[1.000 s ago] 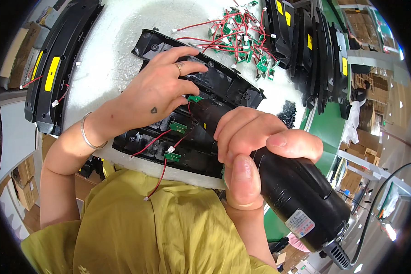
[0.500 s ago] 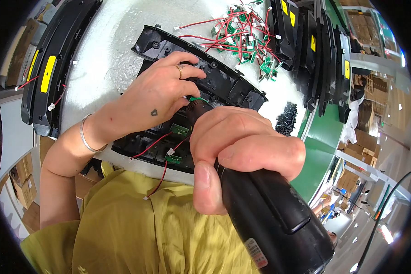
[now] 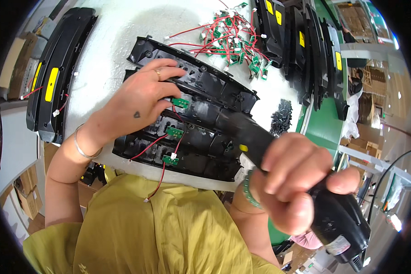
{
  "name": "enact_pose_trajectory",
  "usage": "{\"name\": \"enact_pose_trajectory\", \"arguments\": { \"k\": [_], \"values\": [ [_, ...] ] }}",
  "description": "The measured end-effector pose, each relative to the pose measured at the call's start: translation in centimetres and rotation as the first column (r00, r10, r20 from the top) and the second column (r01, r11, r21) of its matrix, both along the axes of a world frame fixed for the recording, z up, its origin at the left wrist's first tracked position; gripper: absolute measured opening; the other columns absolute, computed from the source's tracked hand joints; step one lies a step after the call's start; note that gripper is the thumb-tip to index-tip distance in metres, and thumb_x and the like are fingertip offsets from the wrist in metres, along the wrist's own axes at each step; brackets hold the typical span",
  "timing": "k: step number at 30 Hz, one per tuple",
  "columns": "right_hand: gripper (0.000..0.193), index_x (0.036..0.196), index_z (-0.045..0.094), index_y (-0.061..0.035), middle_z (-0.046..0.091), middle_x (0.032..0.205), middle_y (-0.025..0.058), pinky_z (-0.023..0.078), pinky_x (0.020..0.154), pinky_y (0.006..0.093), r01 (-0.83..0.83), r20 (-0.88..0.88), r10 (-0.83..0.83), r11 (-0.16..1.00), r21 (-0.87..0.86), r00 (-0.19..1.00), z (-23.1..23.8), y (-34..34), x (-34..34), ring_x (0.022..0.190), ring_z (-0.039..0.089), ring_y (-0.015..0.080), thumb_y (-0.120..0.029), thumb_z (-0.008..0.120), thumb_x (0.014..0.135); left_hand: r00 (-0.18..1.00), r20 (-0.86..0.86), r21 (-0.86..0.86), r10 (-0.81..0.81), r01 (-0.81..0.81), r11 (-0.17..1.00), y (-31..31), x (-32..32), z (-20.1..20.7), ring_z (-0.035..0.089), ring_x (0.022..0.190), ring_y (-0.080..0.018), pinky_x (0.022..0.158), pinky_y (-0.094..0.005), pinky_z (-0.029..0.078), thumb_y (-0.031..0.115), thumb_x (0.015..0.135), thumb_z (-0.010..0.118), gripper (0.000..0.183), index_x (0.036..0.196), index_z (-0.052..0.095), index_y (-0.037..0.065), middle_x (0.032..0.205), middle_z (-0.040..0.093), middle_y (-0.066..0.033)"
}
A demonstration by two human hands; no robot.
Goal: Assembling electronic components by installing small circuit boards into plastic housings using an electric screwdriver.
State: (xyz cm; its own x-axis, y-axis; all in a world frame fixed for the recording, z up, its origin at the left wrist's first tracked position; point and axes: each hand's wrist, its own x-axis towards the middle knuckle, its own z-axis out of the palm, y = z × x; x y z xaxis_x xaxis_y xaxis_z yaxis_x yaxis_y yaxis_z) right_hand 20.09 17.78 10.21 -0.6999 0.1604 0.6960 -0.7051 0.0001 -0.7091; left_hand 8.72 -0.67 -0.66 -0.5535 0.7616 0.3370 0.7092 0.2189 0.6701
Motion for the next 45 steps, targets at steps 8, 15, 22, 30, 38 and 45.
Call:
{"name": "enact_pose_trajectory", "arguments": {
  "k": [8,15,22,30,38,45],
  "values": [
    [0.032,0.108,0.048,-0.0047,0.041,0.06,0.0019,0.037,0.05,0.0283,0.513,0.064,-0.511,0.858,-0.023,0.857,-0.9,5.7,5.1,0.045,0.038,0.0117,-0.007,0.049,0.076,0.93,-0.362,-0.014,0.061,-0.071,0.997,1.5,-3.6,1.4,0.049,0.117,-0.0357,0.099,-0.0403,0.039,0.007,0.08,0.063,0.036,0.115,0.059,0.006,0.124,0.055,-0.0145],
    [0.033,0.106,0.044,-0.0017,0.044,0.06,0.0048,0.042,0.05,0.0303,0.692,0.245,-0.671,0.721,-0.002,0.7,-2.7,7.3,9.3,0.046,0.041,0.0142,-0.005,0.053,0.074,0.997,-0.055,-0.143,0.046,-0.054,0.988,2.6,-2.2,0.7,0.053,0.111,-0.0313,0.093,-0.0342,0.042,0.01,0.084,0.063,0.033,0.116,0.058,0.005,0.121,0.055,-0.0136],
    [0.032,0.105,0.044,-0.0019,0.044,0.061,0.0056,0.042,0.051,0.0301,0.74,0.299,-0.691,0.667,-0.087,0.658,-4.1,7.6,10.1,0.046,0.041,0.0139,-0.003,0.053,0.074,0.966,-0.257,-0.063,0.022,-0.039,0.997,4.8,-0.4,2.4,0.051,0.113,-0.0321,0.094,-0.0365,0.042,0.009,0.077,0.068,0.033,0.109,0.062,0.007,0.119,0.056,-0.0104],
    [0.033,0.109,0.046,-0.0057,0.04,0.06,0.0033,0.037,0.048,0.0295,0.646,0.167,-0.627,0.756,-0.107,0.761,-3.2,8.5,11.3,0.045,0.037,0.0128,-0.008,0.051,0.077,0.903,-0.138,0.04,-0.406,0.415,0.909,10.5,2.3,4.0,0.052,0.112,-0.0309,0.092,-0.038,0.044,0.002,0.071,0.07,0.028,0.099,0.064,0.005,0.107,0.061,-0.0088],
    [0.031,0.11,0.05,-0.0063,0.039,0.061,-0.0019,0.033,0.053,0.0263,0.465,0.028,-0.467,0.867,-0.179,0.884,-1.4,8.4,10.9,0.048,0.037,0.008,-0.01,0.05,0.079,0.778,-0.129,0.128,-0.615,0.628,0.768,18.5,5.9,0.8,0.054,0.098,-0.0266,0.082,-0.0383,0.046,0.012,0.07,0.072,0.018,0.085,0.067,0.003,0.089,0.064,-0.0056],
    [0.033,0.111,0.046,-0.0074,0.042,0.059,-0.0019,0.036,0.052,0.0254,0.439,-0.094,-0.477,0.857,-0.271,0.874,-1.3,9.0,11.3,0.046,0.042,0.0084,-0.012,0.051,0.078,0.834,-0.12,0.199,-0.539,0.552,0.81,18.6,5.8,0.7,0.056,0.094,-0.0233,0.079,-0.0354,0.047,0.016,0.066,0.075,0.017,0.076,0.066,0.006,0.076,0.064,-0.0018]
  ]
}}
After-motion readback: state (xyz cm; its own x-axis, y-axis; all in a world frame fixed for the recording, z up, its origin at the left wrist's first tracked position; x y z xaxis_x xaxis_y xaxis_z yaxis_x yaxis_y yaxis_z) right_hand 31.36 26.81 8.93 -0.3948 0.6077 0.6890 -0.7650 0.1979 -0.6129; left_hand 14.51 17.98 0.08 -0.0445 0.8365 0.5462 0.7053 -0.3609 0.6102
